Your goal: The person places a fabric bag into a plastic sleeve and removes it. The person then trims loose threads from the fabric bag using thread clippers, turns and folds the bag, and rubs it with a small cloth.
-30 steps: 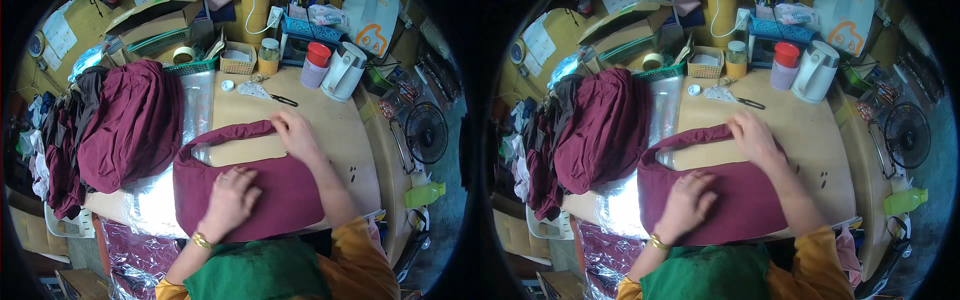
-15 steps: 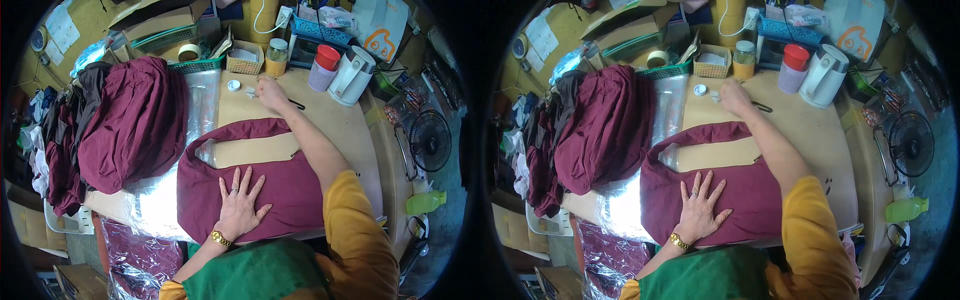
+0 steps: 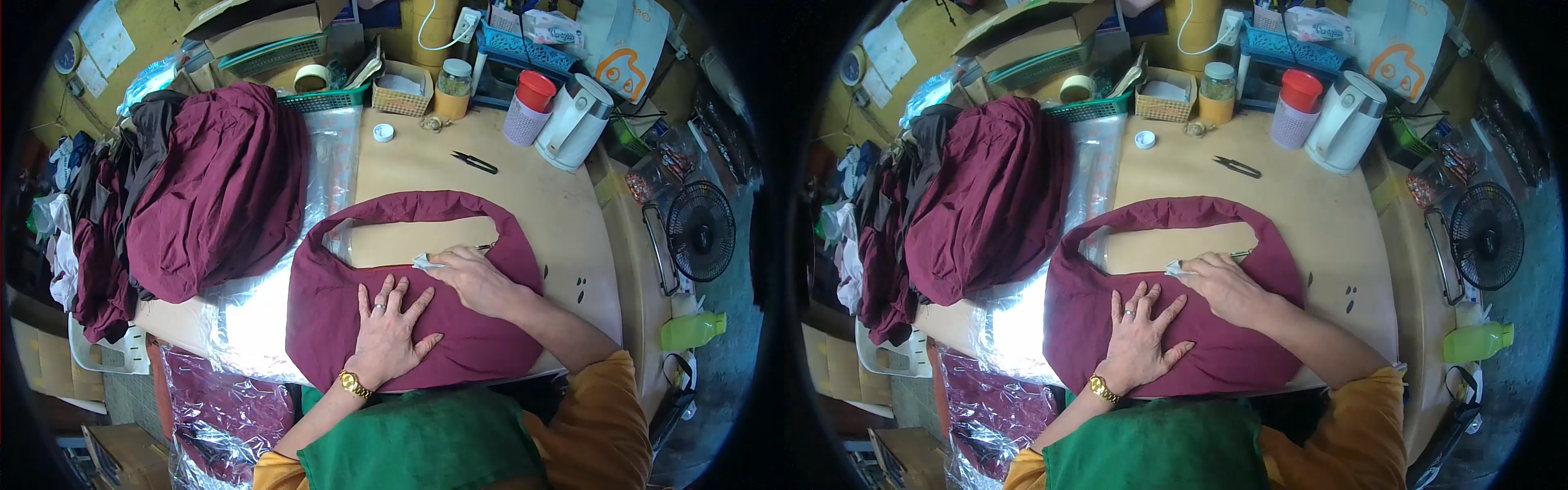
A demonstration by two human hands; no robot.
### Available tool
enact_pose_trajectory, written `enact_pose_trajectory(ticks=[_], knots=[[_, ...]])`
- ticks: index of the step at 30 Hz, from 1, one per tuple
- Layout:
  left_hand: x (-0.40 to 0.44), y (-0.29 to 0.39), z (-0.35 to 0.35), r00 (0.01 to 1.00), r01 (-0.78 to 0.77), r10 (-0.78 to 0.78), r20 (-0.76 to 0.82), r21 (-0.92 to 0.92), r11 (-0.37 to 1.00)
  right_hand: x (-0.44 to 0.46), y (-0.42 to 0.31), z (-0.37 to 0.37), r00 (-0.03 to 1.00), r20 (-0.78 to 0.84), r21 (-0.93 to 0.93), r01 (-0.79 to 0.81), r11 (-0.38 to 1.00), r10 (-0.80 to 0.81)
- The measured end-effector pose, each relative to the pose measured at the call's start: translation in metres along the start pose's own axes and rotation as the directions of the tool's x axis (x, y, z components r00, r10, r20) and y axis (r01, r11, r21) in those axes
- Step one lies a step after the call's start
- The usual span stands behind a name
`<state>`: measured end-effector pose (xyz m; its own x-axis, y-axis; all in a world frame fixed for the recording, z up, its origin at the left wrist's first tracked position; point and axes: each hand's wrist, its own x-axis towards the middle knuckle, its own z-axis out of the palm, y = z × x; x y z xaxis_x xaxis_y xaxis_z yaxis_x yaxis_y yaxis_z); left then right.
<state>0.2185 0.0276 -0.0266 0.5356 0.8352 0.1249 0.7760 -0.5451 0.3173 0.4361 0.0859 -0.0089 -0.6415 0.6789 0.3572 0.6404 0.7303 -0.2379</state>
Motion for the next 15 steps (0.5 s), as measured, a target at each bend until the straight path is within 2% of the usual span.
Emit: enact_pose_trajectory(ticks=[1, 2, 4, 5, 7, 8, 10, 15], knots=[[0.000, 0.000, 0.000, 1.000, 0.004, -0.004, 0.001, 0.000, 1.000, -0.001, -0.003, -0.004, 0.999, -0.017, -0.104, 0.036, 0.994, -0.038], [0.001, 0.000, 0.000, 1.000, 0.002, -0.002, 0.004, -0.001, 1.000, -0.002, -0.003, 0.001, 0.999, -0.015, -0.099, 0.034, 0.994, -0.035], [0.000, 0.000, 0.000, 1.000, -0.004, 0.004, 0.004, -0.002, 1.000, -0.004, 0.004, 0.017, 0.999, -0.003, 0.118, -0.045, 0.992, 0.046], [0.001, -0.001, 0.001, 1.000, 0.001, -0.001, -0.001, -0.007, 1.000, 0.002, 0.006, 0.023, 0.999, -0.004, 0.115, -0.043, 0.992, 0.043], [0.000, -0.001, 0.002, 1.000, 0.013, -0.013, -0.005, -0.013, 1.000, 0.016, 0.005, 0.034, 0.996, 0.002, 0.320, -0.083, 0.944, 0.087], [-0.001, -0.002, 0.002, 1.000, 0.014, -0.014, -0.006, -0.023, 1.000, 0.019, 0.005, 0.033, 0.997, 0.003, 0.322, -0.080, 0.943, 0.083], [-0.001, -0.002, 0.002, 1.000, 0.017, -0.017, -0.005, -0.028, 0.999, 0.025, 0.005, 0.032, 0.998, -0.034, 0.123, 0.064, 0.990, -0.060], [0.000, -0.001, 0.001, 1.000, 0.001, -0.001, -0.002, 0.001, 1.000, 0.024, 0.010, 0.037, 0.991, -0.068, 0.097, 0.121, 0.988, -0.115]])
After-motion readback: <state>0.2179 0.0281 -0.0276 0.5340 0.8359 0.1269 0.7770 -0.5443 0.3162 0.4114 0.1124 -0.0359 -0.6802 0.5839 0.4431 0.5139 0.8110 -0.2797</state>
